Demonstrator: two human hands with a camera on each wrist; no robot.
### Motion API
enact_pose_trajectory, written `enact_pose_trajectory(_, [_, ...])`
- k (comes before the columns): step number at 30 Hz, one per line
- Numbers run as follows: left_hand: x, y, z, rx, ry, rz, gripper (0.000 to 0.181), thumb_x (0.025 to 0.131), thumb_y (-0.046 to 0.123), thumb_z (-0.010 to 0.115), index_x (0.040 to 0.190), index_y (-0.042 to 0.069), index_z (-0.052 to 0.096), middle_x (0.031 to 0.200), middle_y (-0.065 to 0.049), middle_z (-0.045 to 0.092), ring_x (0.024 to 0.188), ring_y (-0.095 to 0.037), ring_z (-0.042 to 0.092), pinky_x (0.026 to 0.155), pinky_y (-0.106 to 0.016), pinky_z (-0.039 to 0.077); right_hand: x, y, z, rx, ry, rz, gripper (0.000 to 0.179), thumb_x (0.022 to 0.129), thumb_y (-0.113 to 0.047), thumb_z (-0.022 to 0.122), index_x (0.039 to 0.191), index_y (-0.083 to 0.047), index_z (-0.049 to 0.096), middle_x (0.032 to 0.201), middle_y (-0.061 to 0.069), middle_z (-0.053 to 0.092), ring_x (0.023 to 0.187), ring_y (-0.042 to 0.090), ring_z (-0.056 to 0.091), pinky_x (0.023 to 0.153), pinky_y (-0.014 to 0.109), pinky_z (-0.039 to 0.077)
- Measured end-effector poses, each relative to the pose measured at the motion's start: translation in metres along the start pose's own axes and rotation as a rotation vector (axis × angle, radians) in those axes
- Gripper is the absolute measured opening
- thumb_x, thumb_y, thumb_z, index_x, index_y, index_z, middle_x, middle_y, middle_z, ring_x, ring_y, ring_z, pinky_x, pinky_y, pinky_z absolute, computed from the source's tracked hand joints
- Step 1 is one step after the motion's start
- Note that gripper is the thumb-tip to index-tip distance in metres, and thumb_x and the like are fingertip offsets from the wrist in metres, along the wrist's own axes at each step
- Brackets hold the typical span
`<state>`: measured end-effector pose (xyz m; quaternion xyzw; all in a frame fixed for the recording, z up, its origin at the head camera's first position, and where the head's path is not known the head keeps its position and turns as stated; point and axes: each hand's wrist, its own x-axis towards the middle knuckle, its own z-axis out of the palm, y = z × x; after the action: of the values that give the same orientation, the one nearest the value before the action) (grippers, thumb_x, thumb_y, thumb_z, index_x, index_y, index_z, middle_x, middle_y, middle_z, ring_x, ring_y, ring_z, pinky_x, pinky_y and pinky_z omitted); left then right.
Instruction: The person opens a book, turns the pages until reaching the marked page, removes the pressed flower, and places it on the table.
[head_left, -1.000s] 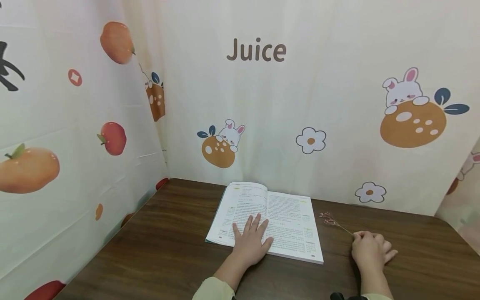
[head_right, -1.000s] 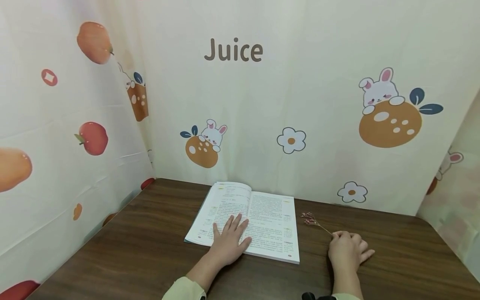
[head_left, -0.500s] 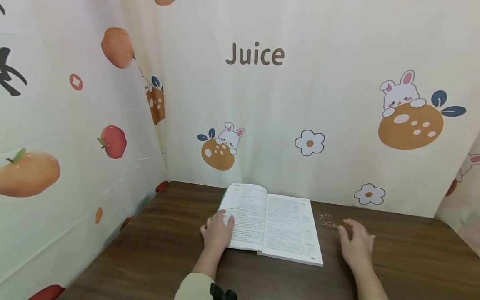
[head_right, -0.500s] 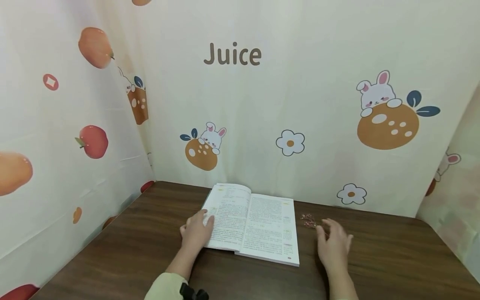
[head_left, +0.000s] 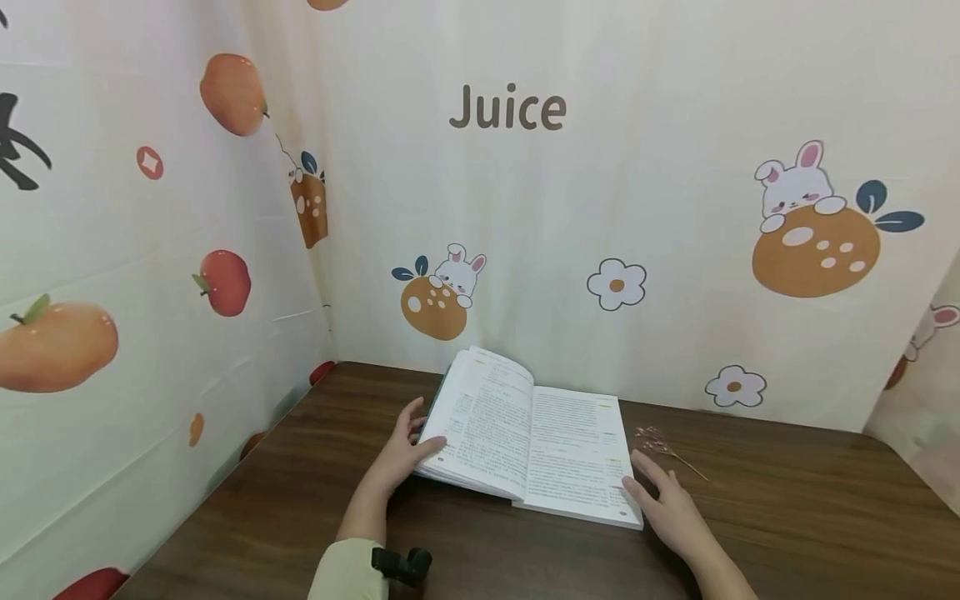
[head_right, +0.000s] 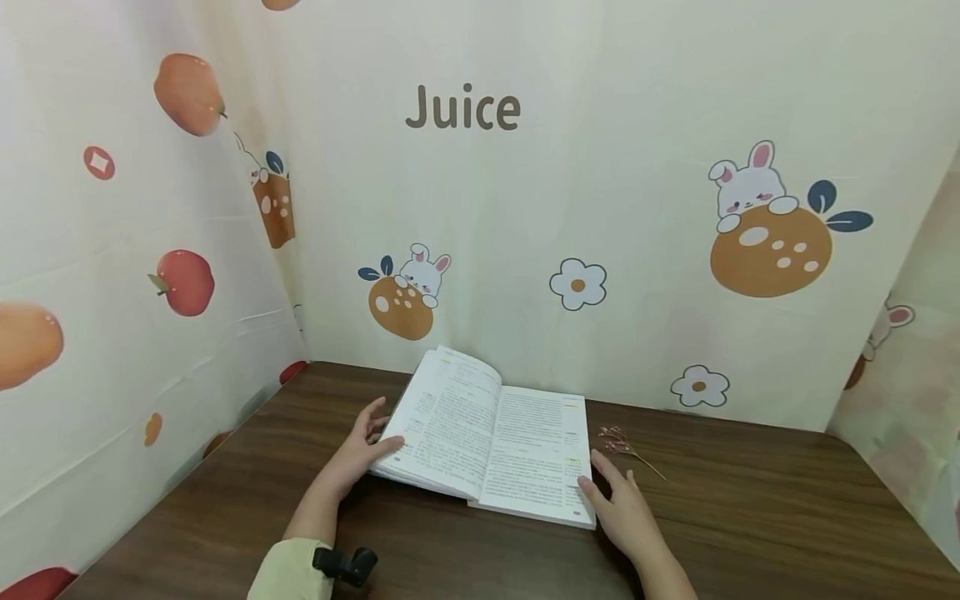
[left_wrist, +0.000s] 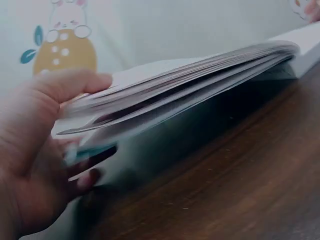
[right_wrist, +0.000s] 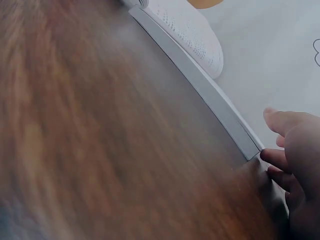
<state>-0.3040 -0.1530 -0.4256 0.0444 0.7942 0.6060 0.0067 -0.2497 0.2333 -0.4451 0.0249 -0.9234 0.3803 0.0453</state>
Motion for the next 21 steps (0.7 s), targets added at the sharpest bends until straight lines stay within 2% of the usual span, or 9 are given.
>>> enact_pose_trajectory(3, [0.0, 0.004, -0.001, -0.068, -0.018, 0.04, 0.094, 0.077, 0.023, 0.075, 0.147, 0.025, 0.013, 0.143, -0.022, 0.028, 0.129, -0.039, 0.028, 0.103, -0.058, 0.022, 0.001, 0.0, 0.0, 0.035, 0.013, -0.007, 0.062, 0.096, -0.04, 0.046, 0.139, 0.004, 0.035, 0.137, 0.026, 0.039, 0.133, 0.043, 0.021, 0.108, 0.055, 0.003])
enact_pose_trajectory(5, [0.0, 0.011, 0.004, -0.114, -0.01, 0.105, 0.097, 0.076, 0.017, 0.075, 0.147, 0.027, 0.011, 0.144, -0.022, 0.027, 0.128, -0.038, 0.031, 0.102, -0.055, 0.026, 0.0, -0.001, 0.0, 0.049, 0.016, 0.023, 0.063, 0.097, -0.042, 0.042, 0.14, 0.003, 0.033, 0.137, 0.027, 0.038, 0.133, 0.045, 0.019, 0.107, 0.057, 0.004])
enact_pose_trajectory(8, [-0.002, 0.023, 0.02, -0.212, 0.006, 0.268, 0.096, 0.076, 0.006, 0.071, 0.148, 0.024, 0.01, 0.142, -0.025, 0.032, 0.118, -0.036, 0.043, 0.093, -0.042, 0.041, -0.001, 0.0, -0.001, 0.06, 0.036, 0.056, 0.065, 0.098, -0.046, 0.033, 0.142, 0.002, 0.029, 0.138, 0.029, 0.036, 0.13, 0.047, 0.025, 0.104, 0.059, 0.015])
enact_pose_trajectory(11, [-0.007, 0.036, 0.043, -0.255, -0.021, 0.449, 0.092, 0.078, -0.001, 0.067, 0.148, 0.018, 0.012, 0.138, -0.026, 0.038, 0.112, -0.032, 0.049, 0.085, -0.034, 0.046, -0.001, 0.001, -0.003, 0.064, 0.055, 0.074, 0.066, 0.099, -0.047, 0.028, 0.143, 0.001, 0.026, 0.138, 0.029, 0.035, 0.127, 0.048, 0.029, 0.1, 0.061, 0.024])
enact_pose_trajectory(13, [-0.01, 0.042, 0.06, -0.197, -0.067, 0.559, 0.088, 0.077, -0.003, 0.066, 0.147, 0.014, 0.015, 0.137, -0.024, 0.041, 0.111, -0.03, 0.05, 0.087, -0.037, 0.047, -0.001, 0.002, -0.004, 0.074, 0.065, 0.067, 0.065, 0.099, -0.047, 0.027, 0.143, 0.001, 0.026, 0.136, 0.027, 0.04, 0.128, 0.047, 0.029, 0.099, 0.061, 0.024])
enact_pose_trajectory(15, [-0.013, 0.046, 0.077, -0.062, -0.115, 0.617, 0.082, 0.078, 0.001, 0.066, 0.145, 0.014, 0.021, 0.136, -0.019, 0.044, 0.114, -0.027, 0.049, 0.09, -0.041, 0.045, -0.001, 0.003, -0.007, 0.097, 0.081, 0.057, 0.064, 0.099, -0.047, 0.026, 0.14, 0.002, 0.035, 0.137, 0.024, 0.04, 0.131, 0.046, 0.024, 0.1, 0.062, 0.022])
enact_pose_trajectory(18, [-0.018, 0.046, 0.096, 0.216, -0.206, 0.618, 0.071, 0.082, 0.012, 0.065, 0.143, 0.019, 0.029, 0.14, -0.007, 0.042, 0.12, -0.024, 0.046, 0.094, -0.042, 0.042, -0.001, 0.004, -0.011, 0.147, 0.112, 0.032, 0.064, 0.1, -0.046, 0.023, 0.129, 0.004, 0.05, 0.143, 0.02, 0.035, 0.133, 0.045, 0.018, 0.101, 0.063, 0.018])
enact_pose_trajectory(21, [-0.021, 0.039, 0.109, 0.454, -0.302, 0.578, 0.06, 0.086, 0.021, 0.064, 0.14, 0.022, 0.037, 0.143, 0.0, 0.038, 0.125, -0.018, 0.042, 0.096, -0.036, 0.041, -0.001, 0.005, -0.015, 0.195, 0.124, -0.006, 0.064, 0.101, -0.043, 0.02, 0.12, 0.006, 0.058, 0.147, 0.021, 0.026, 0.133, 0.046, 0.016, 0.1, 0.063, 0.017])
